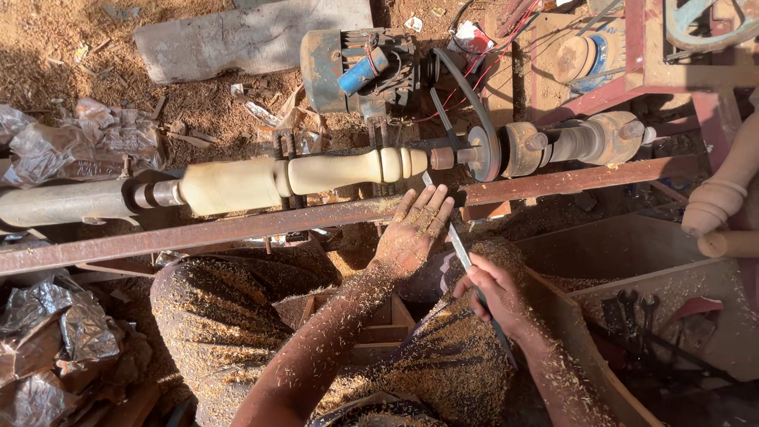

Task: The person shapes a rotating wooden piece on a lathe using a handheld chisel. They hold the tool against the wood to carve detail and occasionally reach into a nearby container of parts.

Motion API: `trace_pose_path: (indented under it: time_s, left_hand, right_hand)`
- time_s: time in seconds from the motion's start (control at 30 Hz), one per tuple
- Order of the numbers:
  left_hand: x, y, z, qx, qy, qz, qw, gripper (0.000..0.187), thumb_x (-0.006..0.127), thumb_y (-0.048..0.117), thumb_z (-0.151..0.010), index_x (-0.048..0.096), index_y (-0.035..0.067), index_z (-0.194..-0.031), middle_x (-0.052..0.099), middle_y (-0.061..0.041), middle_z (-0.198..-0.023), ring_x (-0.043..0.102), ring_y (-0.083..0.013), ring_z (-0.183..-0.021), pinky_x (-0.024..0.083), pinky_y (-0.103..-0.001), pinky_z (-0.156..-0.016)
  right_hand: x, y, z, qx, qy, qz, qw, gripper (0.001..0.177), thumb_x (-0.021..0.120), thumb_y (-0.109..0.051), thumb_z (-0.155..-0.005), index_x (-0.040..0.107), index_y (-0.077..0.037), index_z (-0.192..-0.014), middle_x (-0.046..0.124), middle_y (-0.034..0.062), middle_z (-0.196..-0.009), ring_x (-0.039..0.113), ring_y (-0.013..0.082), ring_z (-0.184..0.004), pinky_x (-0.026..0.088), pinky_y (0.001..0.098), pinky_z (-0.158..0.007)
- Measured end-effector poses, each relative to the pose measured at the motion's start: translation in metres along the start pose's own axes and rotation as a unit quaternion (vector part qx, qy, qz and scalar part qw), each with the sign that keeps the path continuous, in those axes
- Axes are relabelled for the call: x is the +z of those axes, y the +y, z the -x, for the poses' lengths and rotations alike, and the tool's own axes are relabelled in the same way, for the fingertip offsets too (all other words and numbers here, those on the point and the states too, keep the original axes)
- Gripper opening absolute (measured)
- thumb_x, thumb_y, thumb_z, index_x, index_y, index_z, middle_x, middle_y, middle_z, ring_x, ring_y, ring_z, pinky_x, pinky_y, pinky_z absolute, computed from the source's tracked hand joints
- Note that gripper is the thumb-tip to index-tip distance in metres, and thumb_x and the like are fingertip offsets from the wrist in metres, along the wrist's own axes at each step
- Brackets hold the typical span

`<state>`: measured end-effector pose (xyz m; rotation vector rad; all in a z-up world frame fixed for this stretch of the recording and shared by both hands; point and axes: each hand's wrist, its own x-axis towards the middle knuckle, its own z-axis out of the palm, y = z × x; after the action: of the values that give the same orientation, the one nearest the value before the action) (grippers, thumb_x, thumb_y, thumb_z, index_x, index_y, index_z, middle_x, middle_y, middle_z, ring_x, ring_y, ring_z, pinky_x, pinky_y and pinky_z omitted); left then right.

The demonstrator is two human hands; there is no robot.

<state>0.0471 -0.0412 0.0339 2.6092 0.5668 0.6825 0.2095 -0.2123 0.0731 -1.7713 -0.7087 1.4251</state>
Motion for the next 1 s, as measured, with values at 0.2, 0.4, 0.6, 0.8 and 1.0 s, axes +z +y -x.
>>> trace_pose_path:
  time_s: [0.2, 0.4, 0.6, 0.8, 1.0]
  left_hand:
    - [-0.018, -0.032, 0.012, 0.097, -0.043, 0.002, 0.994, 0.066, 0.057, 0.024, -0.100, 0.036, 0.005, -0.160, 0.041, -0.017, -0.164, 0.037, -0.0300, -0.154, 0.024, -0.048, -0.129]
    - [-0.039, -0.067, 0.024, 0.167, -0.112, -0.096, 0.975, 0.065, 0.050, 0.028, -0.102, 0.036, 0.009, -0.163, 0.038, -0.011, -0.168, 0.033, -0.0229, -0.159, 0.024, -0.041, -0.135]
    - [-0.034, -0.095, 0.022, 0.186, -0.219, -0.107, 0.952, 0.067, 0.042, 0.036, -0.099, 0.032, 0.012, -0.160, 0.029, -0.007, -0.168, 0.024, -0.0215, -0.155, 0.020, -0.039, -0.128]
    - [-0.012, -0.110, 0.029, 0.175, -0.213, -0.091, 0.957, 0.057, 0.035, 0.034, -0.108, 0.034, 0.015, -0.162, 0.034, -0.004, -0.168, 0.031, -0.0193, -0.156, 0.024, -0.036, -0.130]
    - [0.018, -0.123, 0.047, 0.054, -0.234, 0.354, 0.904, 0.058, 0.044, 0.029, -0.101, 0.039, 0.011, -0.155, 0.042, -0.009, -0.160, 0.040, -0.0198, -0.147, 0.034, -0.035, -0.122]
  right_hand:
    - [0.075, 0.012, 0.008, 0.004, 0.073, -0.173, 0.982, 0.054, 0.048, -0.021, -0.102, 0.039, -0.009, -0.153, 0.070, 0.0085, -0.074, 0.058, 0.0088, -0.043, 0.048, 0.0260, -0.033]
    - [0.146, 0.019, 0.013, -0.071, 0.122, -0.198, 0.970, 0.054, 0.044, -0.018, -0.107, 0.036, -0.014, -0.161, 0.067, 0.0068, -0.069, 0.047, 0.0066, -0.039, 0.042, 0.0242, -0.036]
    - [0.188, 0.040, -0.003, -0.097, 0.166, -0.274, 0.942, 0.053, 0.046, -0.015, -0.109, 0.038, -0.013, -0.161, 0.064, 0.0055, -0.067, 0.040, 0.0055, -0.037, 0.037, 0.0242, -0.035]
    - [0.195, 0.045, -0.010, -0.101, 0.194, -0.216, 0.952, 0.053, 0.047, -0.013, -0.108, 0.036, -0.014, -0.160, 0.062, 0.0030, -0.066, 0.041, 0.0049, -0.036, 0.038, 0.0240, -0.032]
    - [0.191, 0.041, -0.010, -0.092, 0.192, -0.229, 0.950, 0.054, 0.048, -0.012, -0.107, 0.037, -0.014, -0.159, 0.062, 0.0033, -0.064, 0.042, 0.0054, -0.035, 0.039, 0.0235, -0.030]
